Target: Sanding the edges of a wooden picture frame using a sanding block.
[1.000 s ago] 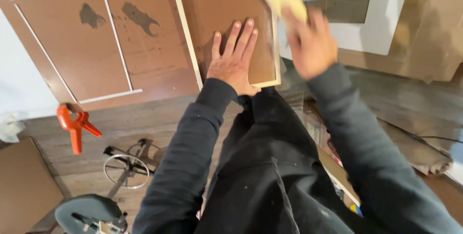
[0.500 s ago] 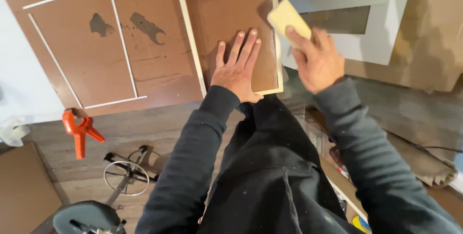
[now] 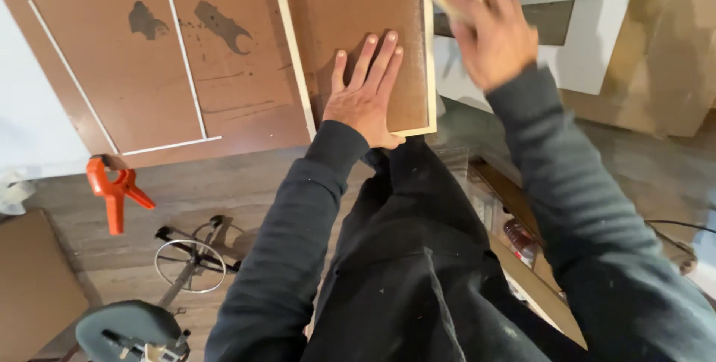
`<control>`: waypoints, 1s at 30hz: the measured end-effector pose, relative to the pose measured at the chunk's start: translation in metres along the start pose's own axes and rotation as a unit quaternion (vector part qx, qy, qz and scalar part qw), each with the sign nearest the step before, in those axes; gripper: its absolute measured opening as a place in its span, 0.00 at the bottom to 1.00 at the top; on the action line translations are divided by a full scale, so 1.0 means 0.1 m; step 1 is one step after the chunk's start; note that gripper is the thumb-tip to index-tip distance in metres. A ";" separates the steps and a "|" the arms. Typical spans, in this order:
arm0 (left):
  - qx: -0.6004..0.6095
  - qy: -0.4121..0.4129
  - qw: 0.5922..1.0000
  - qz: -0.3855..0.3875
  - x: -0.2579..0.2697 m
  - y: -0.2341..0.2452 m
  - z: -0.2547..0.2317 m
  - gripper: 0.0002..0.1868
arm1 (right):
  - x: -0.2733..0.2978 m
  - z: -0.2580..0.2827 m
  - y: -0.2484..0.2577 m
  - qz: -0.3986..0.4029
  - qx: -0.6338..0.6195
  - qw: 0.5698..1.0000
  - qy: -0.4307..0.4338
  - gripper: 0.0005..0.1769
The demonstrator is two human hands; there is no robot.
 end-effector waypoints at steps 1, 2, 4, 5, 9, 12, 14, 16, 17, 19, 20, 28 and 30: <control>0.002 -0.003 1.000 -0.001 -0.03 -0.01 0.00 0.78 | -0.06 0.02 0.01 0.000 0.003 1.000 -0.001 0.28; -0.004 -0.007 1.000 -0.012 -0.06 -0.02 0.00 0.78 | -0.12 0.05 0.04 -0.032 0.007 0.999 0.022 0.28; -0.009 -0.007 1.000 -0.012 0.00 -0.01 -0.04 0.78 | 0.05 0.11 0.04 -0.057 0.002 0.998 0.041 0.27; -0.013 -0.005 1.000 -0.008 0.00 0.01 -0.04 0.78 | 0.19 0.10 0.01 -0.037 -0.005 0.999 0.023 0.27; -0.013 0.004 1.000 0.008 -0.07 0.07 0.01 0.78 | 0.41 0.09 -0.02 -0.013 0.024 1.000 -0.005 0.31; -0.002 -0.001 1.000 0.008 -0.02 0.06 -0.01 0.78 | -0.04 -0.03 -0.06 0.015 -0.008 0.999 -0.034 0.26; -0.002 -0.003 1.000 0.005 -0.05 0.04 -0.02 0.79 | -0.07 -0.06 -0.12 -0.013 -0.006 1.000 -0.017 0.24; -0.003 -0.005 1.000 0.007 0.00 0.02 -0.05 0.79 | 0.29 0.03 -0.18 -0.037 -0.009 0.999 -0.004 0.22; -0.008 -0.002 1.000 0.008 0.00 0.03 -0.06 0.79 | 0.59 0.08 -0.20 -0.015 0.023 0.999 -0.026 0.24; -0.018 0.003 1.000 0.002 -0.05 0.07 -0.02 0.79 | 1.10 0.19 -0.25 0.002 0.053 0.998 -0.044 0.25; -0.018 0.003 1.000 -0.002 -0.09 0.08 0.02 0.79 | 1.33 0.22 -0.29 0.017 0.053 0.997 -0.057 0.27; -0.012 -0.002 1.000 0.003 -0.08 0.02 0.01 0.78 | 0.06 -0.13 -0.76 -0.057 -0.061 0.992 -0.091 0.28; -0.015 0.001 1.000 -0.001 -0.07 0.02 -0.02 0.79 | -0.52 -0.44 -1.02 -0.121 -0.084 0.985 -0.093 0.09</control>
Point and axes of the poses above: each hand's wrist, its own x-axis away from the middle knuckle, its own y-axis out of the back of the hand, z = x × y, the point moved 2 cm from there along -x, towards the middle knuckle, and after that the axes turned 8 degrees about -y, right-handed, at the moved point
